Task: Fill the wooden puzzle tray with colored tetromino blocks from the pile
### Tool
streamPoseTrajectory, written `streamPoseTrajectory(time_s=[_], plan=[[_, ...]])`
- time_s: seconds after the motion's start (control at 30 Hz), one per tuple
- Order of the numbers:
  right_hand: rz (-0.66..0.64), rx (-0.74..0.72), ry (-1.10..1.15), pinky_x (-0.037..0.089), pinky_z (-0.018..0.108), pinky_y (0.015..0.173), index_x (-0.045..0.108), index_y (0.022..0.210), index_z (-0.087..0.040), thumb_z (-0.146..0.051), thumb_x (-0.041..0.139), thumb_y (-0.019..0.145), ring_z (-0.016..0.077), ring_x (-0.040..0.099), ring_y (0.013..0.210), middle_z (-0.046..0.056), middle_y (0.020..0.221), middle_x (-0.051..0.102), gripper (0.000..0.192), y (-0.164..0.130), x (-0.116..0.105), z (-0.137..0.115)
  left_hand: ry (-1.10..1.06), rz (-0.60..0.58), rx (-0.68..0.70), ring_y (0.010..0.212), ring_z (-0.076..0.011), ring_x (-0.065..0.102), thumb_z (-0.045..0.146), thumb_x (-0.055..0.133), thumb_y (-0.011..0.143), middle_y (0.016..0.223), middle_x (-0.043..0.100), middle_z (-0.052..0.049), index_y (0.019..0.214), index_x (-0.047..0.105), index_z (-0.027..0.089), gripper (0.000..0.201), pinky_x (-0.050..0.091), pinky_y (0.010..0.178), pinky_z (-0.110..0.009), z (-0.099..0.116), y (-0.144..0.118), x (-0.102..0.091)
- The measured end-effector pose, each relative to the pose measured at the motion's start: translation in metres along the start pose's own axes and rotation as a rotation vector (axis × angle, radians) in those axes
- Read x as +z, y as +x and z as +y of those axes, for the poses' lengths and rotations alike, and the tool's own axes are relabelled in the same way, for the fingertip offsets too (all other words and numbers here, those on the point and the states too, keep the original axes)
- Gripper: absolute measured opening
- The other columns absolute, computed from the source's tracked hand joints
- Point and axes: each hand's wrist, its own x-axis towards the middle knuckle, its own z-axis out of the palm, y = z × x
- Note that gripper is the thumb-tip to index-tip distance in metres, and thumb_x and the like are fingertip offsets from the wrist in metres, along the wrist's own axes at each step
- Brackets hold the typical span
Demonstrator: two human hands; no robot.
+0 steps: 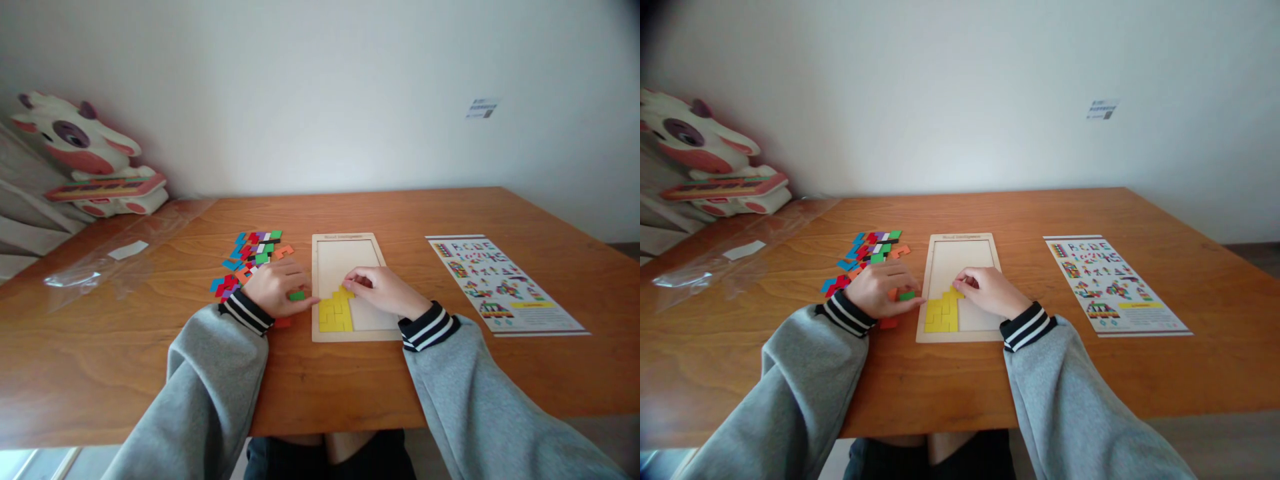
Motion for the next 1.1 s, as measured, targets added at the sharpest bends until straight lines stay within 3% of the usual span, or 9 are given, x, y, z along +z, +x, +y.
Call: streamPoseTrajectory(time_s=[0.2,0.33,0.47,0.87,1.1], plan=[[-0.010,-0.005,0.055,0.045,0.024,0.061,0.071,0.093,-0.018,-0.037,0.058,0.088,0.0135,0.061,0.069,0.004,0.080,0.071,0.023,0.000,0.002,0.001,-0.288,-0.290,-0.358,0.058,-0.0108,0.055,0.060,0.079,0.062,0.064,0.063,0.002,0.074,0.070,0.019,0.044,0.041,0.055,-0.021,-0.028,-0.026,-0.025],[-0.024,0.032,0.085,0.045,0.025,0.061,0.070,0.093,-0.017,-0.034,0.062,0.085,0.0131,0.060,0.068,0.004,0.080,0.071,0.021,0.000,0.002,0.001,-0.314,-0.377,-0.452,0.063,-0.0108,0.053,0.062,0.082,0.051,0.073,0.061,0.003,0.089,0.070,0.021,0.058,0.041,0.058,-0.020,-0.033,-0.032,-0.029],[-0.013,0.030,0.078,0.045,0.024,0.062,0.069,0.095,-0.017,-0.036,0.062,0.086,0.0129,0.061,0.068,0.003,0.080,0.070,0.022,0.000,0.002,0.002,-0.294,-0.428,-0.467,0.069,-0.0129,0.052,0.063,0.084,0.045,0.079,0.058,0.002,0.095,0.068,0.020,0.068,0.042,0.062,-0.022,-0.032,-0.033,-0.028],[0.022,0.031,0.086,0.048,0.027,0.065,0.069,0.095,-0.017,-0.039,0.058,0.089,0.0146,0.061,0.072,0.005,0.082,0.070,0.025,0.001,-0.003,0.001,-0.325,-0.459,-0.431,0.076,-0.0153,0.054,0.062,0.081,0.053,0.084,0.057,0.000,0.082,0.066,0.019,0.054,0.045,0.069,-0.024,-0.025,-0.030,-0.031],[0.060,0.039,0.094,0.047,0.028,0.067,0.068,0.094,-0.017,-0.039,0.057,0.088,0.0153,0.061,0.075,0.005,0.084,0.069,0.026,0.001,-0.009,-0.003,-0.483,-0.481,-0.399,0.072,-0.0132,0.060,0.048,0.076,0.070,0.077,0.068,-0.001,0.079,0.067,0.018,0.033,0.046,0.065,-0.022,-0.025,-0.032,-0.029]])
